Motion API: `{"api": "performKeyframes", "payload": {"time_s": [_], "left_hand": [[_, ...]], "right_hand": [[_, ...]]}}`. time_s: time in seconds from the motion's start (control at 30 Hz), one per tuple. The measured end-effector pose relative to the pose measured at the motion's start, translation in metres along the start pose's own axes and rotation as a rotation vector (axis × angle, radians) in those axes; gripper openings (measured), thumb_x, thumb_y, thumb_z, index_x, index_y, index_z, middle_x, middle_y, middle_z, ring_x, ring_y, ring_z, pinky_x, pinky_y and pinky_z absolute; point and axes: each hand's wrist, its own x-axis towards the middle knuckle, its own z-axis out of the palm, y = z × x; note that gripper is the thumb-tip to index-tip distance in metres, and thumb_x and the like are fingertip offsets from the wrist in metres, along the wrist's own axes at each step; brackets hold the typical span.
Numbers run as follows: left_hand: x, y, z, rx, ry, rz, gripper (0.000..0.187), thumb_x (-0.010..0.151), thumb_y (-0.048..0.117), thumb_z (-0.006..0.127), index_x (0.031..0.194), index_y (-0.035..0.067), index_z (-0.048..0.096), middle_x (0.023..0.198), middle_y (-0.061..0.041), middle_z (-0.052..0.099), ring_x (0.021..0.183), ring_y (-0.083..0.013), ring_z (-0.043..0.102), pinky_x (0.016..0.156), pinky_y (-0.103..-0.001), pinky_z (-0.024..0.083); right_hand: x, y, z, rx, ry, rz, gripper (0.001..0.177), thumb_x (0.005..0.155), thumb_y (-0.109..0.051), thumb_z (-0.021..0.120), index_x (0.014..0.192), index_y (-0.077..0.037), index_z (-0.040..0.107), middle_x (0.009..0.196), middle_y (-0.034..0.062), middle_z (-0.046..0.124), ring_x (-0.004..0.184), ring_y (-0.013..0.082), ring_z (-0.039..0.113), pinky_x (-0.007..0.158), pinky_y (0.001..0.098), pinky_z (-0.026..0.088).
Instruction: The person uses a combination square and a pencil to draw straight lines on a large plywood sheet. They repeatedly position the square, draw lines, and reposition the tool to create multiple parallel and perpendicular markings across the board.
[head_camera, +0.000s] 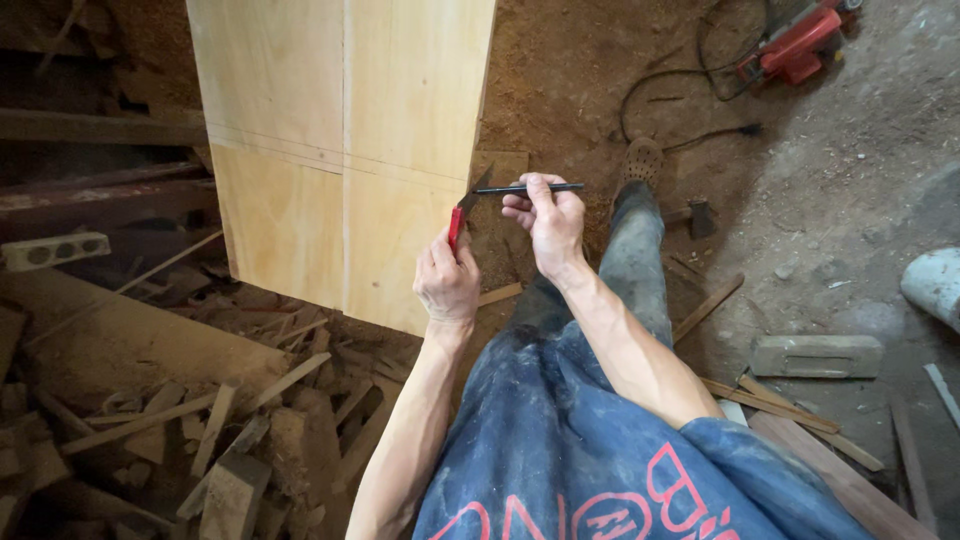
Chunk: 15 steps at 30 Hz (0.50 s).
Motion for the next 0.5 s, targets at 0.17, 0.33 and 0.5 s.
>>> {"api": "performKeyframes", "payload": {"time_s": [0.17,0.33,0.5], "left_hand": [[0.000,0.002,0.001,0.010,0.010,0.013,0.022,0.093,0.014,0.076,0.112,0.005,0.069,0.092,-0.013,0.070,0.081,-0.0328,0.068,0.071,-0.042,0.056],[0.001,0.004,0.000,0.018,0.013,0.017,0.020,0.094,0.014,0.075,0.111,0.005,0.068,0.089,-0.012,0.069,0.079,-0.0323,0.067,0.069,-0.041,0.055],[0.002,0.004,0.000,0.020,0.024,0.014,0.018,0.095,0.014,0.076,0.109,0.006,0.069,0.087,-0.012,0.068,0.077,-0.0319,0.066,0.068,-0.041,0.055]], "right_hand": [[0.000,0.001,0.002,-0.037,0.009,-0.028,0.027,0.104,-0.024,0.061,0.113,0.001,0.062,0.102,0.0115,0.069,0.086,0.0192,0.073,0.075,0.0334,0.065],[-0.002,-0.002,0.010,-0.136,0.001,-0.098,0.028,0.105,-0.025,0.060,0.112,0.002,0.063,0.104,0.0115,0.069,0.086,0.0184,0.073,0.075,0.0328,0.065],[-0.013,-0.018,0.029,-0.381,-0.025,-0.228,0.028,0.106,-0.026,0.060,0.109,0.002,0.064,0.097,0.0106,0.072,0.083,0.0169,0.074,0.073,0.0312,0.065]]}}
